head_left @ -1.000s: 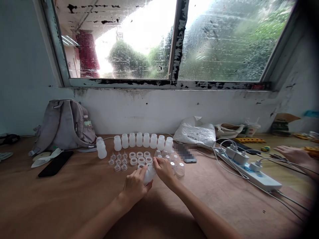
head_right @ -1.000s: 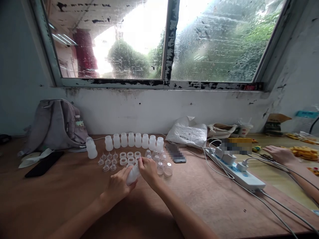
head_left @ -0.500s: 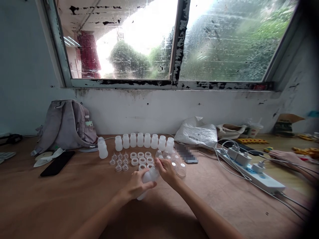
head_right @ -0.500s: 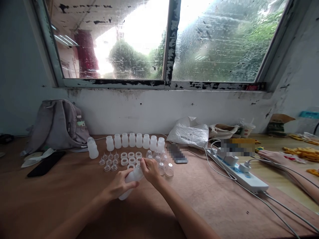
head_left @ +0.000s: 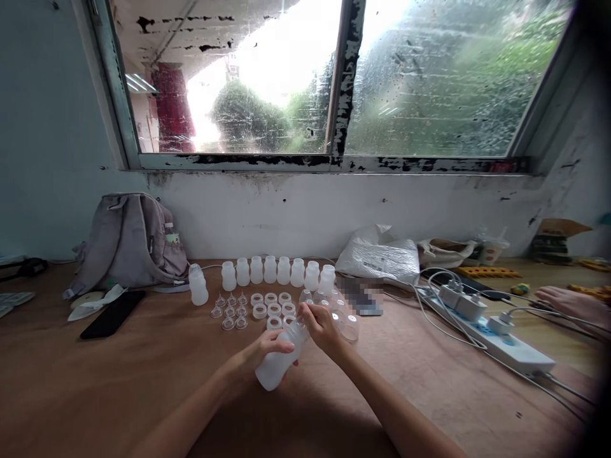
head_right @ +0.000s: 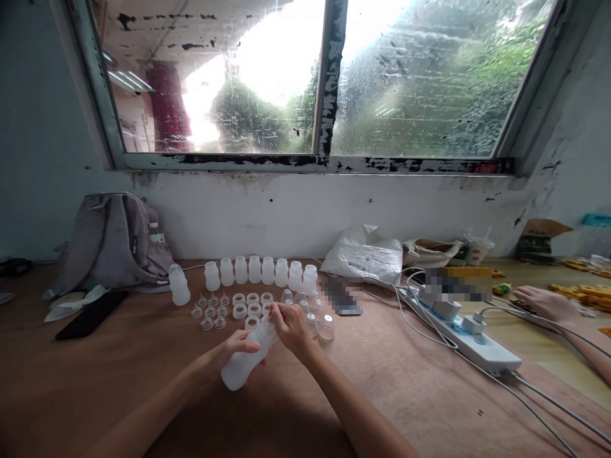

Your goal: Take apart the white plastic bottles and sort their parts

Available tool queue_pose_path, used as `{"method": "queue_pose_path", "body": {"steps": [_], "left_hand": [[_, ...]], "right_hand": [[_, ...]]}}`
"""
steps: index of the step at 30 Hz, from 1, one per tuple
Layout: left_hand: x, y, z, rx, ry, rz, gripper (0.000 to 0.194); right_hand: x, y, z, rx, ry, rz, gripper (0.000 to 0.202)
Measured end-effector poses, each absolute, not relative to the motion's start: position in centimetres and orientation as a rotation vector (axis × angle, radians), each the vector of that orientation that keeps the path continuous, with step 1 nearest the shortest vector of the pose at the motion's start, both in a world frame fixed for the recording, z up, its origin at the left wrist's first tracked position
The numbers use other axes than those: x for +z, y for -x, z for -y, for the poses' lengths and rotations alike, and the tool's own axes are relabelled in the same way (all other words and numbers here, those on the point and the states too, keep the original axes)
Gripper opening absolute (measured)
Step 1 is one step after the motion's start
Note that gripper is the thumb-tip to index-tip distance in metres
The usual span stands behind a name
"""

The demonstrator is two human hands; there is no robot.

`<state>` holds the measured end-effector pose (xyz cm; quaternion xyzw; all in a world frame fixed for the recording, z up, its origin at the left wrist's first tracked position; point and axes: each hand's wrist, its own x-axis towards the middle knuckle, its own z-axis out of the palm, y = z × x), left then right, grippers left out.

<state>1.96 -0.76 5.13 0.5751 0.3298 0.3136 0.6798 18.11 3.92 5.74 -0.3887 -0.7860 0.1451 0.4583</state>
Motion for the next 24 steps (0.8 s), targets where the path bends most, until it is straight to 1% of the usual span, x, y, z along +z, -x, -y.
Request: {"method": "queue_pose_path", "body": {"steps": [5,9,12,15,18,20,24], "left_hand": [[5.1,-1.9,0.7,0.861,-1.704,-0.991,0.028],[4.3,-1.2,0.8,0.982,-1.999,-1.274,0.042],[3.8,-0.8,0.4,1.135,-1.995,-1.381,0.044],[3.6,-0.8,0.0,1.241,-1.946,-1.407,0.041],[3.3,-0.8,-0.1,1.262,-1.948,-1.406,0.039],[3.1,-0.8,-0.1,1.249,-1.954,-1.423,0.040],[2.9,-0.8,0.1,1.231,-1.955,-1.457,0.044]], "right_hand": [[5.9,-18.4,-4.6,0.231,1.159,1.933,0.045],[6.7,-20.2,-5.6,0.146,1.360,1.791,0.048],[7.5,-21.6,-6.0,0.127,1.419,1.776,0.044],[8.0,-22.5,-6.2,0.199,1.391,1.809,0.036],[8.0,-22.9,-6.5,0.304,1.384,1.865,0.030],[7.6,-23.1,-6.8,0.339,1.399,1.945,0.031],[6.7,-23.5,-7.2,0.268,1.378,2.146,0.032]]}}
